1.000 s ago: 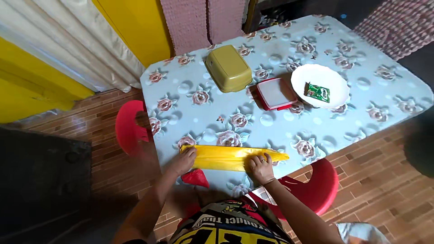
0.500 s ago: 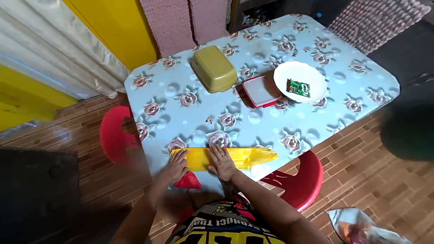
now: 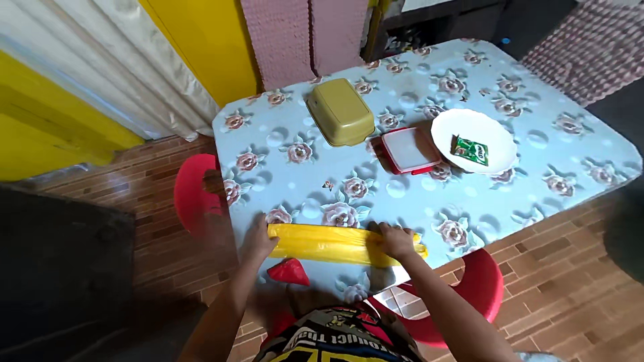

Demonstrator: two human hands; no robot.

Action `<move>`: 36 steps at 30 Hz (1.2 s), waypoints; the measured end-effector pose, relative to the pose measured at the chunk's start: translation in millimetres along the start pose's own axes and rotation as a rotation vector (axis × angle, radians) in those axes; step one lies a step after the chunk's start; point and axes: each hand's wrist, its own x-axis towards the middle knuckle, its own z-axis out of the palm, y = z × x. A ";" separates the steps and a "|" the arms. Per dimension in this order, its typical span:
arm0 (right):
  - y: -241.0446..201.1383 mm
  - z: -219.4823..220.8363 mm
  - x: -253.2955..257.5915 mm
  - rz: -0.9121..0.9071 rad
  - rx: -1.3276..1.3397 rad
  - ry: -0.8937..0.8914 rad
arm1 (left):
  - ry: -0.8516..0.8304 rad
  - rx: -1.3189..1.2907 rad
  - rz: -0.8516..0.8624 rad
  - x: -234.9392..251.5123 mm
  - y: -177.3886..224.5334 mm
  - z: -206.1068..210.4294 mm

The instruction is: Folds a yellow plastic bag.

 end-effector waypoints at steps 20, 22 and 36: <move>-41.3 -66.8 31.2 -0.323 0.394 0.869 | 0.789 0.162 1.219 -95.5 62.2 38.4; -38.0 -10.1 16.6 -0.546 0.225 0.822 | 0.567 0.192 1.178 -82.0 62.9 76.5; -17.7 129.7 -19.7 -0.985 0.123 0.578 | -0.181 -0.298 0.123 -98.4 94.0 80.3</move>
